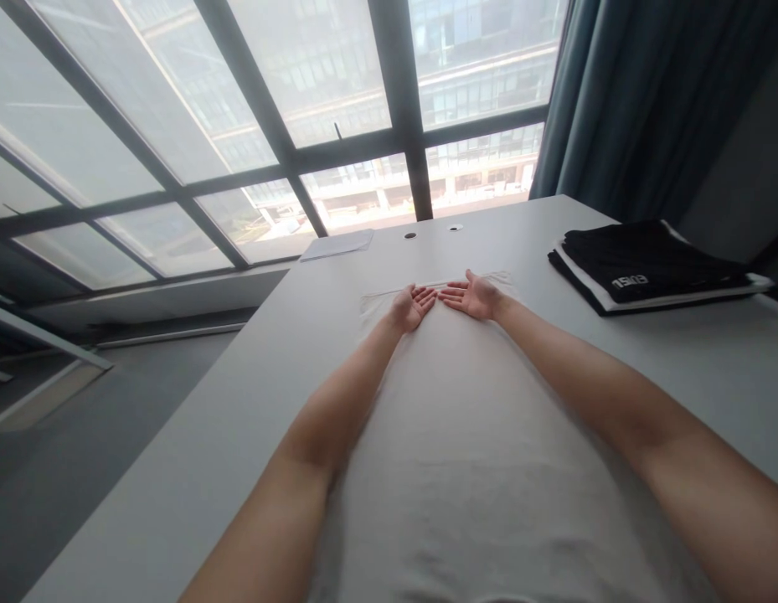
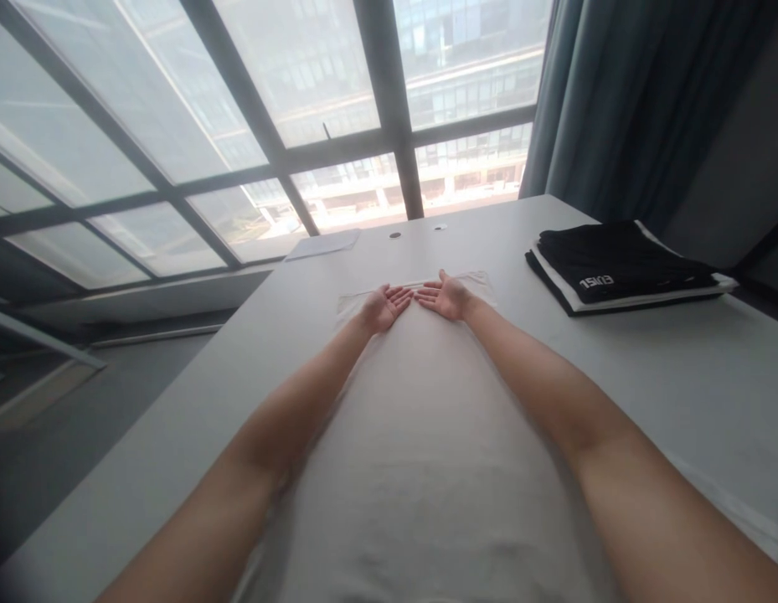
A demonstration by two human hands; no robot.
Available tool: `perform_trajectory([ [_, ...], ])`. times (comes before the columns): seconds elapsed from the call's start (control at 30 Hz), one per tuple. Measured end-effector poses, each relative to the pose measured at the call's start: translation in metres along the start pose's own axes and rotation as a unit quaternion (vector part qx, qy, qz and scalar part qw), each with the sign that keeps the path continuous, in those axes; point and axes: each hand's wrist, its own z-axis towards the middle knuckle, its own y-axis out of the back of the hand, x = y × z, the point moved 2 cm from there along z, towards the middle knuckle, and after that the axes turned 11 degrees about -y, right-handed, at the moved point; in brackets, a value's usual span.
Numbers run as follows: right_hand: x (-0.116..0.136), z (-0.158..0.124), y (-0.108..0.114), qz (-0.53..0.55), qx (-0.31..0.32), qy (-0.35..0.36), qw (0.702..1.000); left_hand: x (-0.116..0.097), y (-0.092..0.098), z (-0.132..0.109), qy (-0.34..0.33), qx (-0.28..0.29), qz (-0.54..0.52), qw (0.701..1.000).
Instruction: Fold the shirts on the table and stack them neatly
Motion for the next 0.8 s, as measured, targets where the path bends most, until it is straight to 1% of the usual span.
perform_trajectory([
  [0.03, 0.005, 0.0, 0.007, 0.003, -0.038, 0.022, 0.999, -0.002, 0.004, 0.0, -0.003, -0.007, 0.0, 1.0],
  [0.07, 0.014, -0.003, 0.017, 0.007, -0.079, 0.05, 0.996, -0.009, 0.01, 0.0, -0.009, -0.015, -0.001, 1.0],
  [0.17, 0.051, -0.017, 0.054, 0.018, -0.204, 0.149, 0.967, -0.041, 0.032, 0.0, -0.041, -0.045, -0.005, 0.998],
  [0.2, 0.062, -0.022, 0.064, 0.018, -0.234, 0.177, 0.956, -0.05, 0.038, 0.0, -0.055, -0.055, -0.008, 0.997],
  [0.23, 0.07, -0.026, 0.069, 0.018, -0.25, 0.2, 0.947, -0.056, 0.041, -0.001, -0.069, -0.062, -0.012, 0.996],
  [0.27, 0.072, -0.029, 0.07, 0.018, -0.25, 0.213, 0.944, -0.056, 0.04, -0.002, -0.081, -0.064, -0.016, 0.995],
  [0.3, 0.07, -0.029, 0.065, 0.017, -0.235, 0.215, 0.948, -0.052, 0.037, -0.004, -0.088, -0.061, -0.021, 0.994],
  [0.33, 0.063, -0.026, 0.055, 0.013, -0.205, 0.202, 0.957, -0.042, 0.03, -0.005, -0.088, -0.051, -0.025, 0.994],
  [0.4, 0.038, -0.017, 0.025, -0.008, -0.128, 0.153, 0.98, -0.014, 0.01, -0.007, -0.071, -0.02, -0.028, 0.997],
  [0.43, 0.022, -0.011, 0.009, -0.03, -0.096, 0.121, 0.987, 0.002, 0.0, -0.007, -0.056, -0.005, -0.028, 0.998],
  [0.47, 0.007, -0.005, -0.006, -0.059, -0.071, 0.104, 0.99, 0.015, -0.009, -0.007, -0.045, 0.004, -0.028, 0.999],
  [0.5, -0.005, -0.001, -0.017, -0.079, -0.057, 0.111, 0.989, 0.024, -0.015, -0.006, -0.036, 0.009, -0.027, 0.999],
  [0.53, -0.013, 0.002, -0.023, -0.088, -0.055, 0.116, 0.988, 0.028, -0.017, -0.005, -0.032, 0.007, -0.025, 0.999],
  [0.57, -0.016, 0.003, -0.024, -0.089, -0.061, 0.121, 0.987, 0.026, -0.015, -0.003, -0.033, -0.001, -0.024, 0.999],
  [0.6, -0.015, 0.002, -0.019, -0.079, -0.076, 0.125, 0.986, 0.018, -0.009, -0.002, -0.039, -0.013, -0.022, 0.999],
  [0.63, -0.009, -0.001, -0.008, -0.061, -0.097, 0.128, 0.985, 0.005, 0.001, -0.001, -0.05, -0.029, -0.019, 0.998],
  [0.7, 0.014, -0.012, 0.02, -0.015, -0.146, 0.141, 0.979, -0.033, 0.029, -0.001, -0.086, -0.07, -0.016, 0.994],
  [0.73, 0.028, -0.019, 0.034, 0.005, -0.167, 0.158, 0.973, -0.054, 0.043, -0.002, -0.113, -0.095, -0.015, 0.989],
  [0.8, 0.052, -0.032, 0.054, 0.023, -0.191, 0.191, 0.963, -0.09, 0.067, -0.007, -0.173, -0.138, -0.016, 0.975],
])
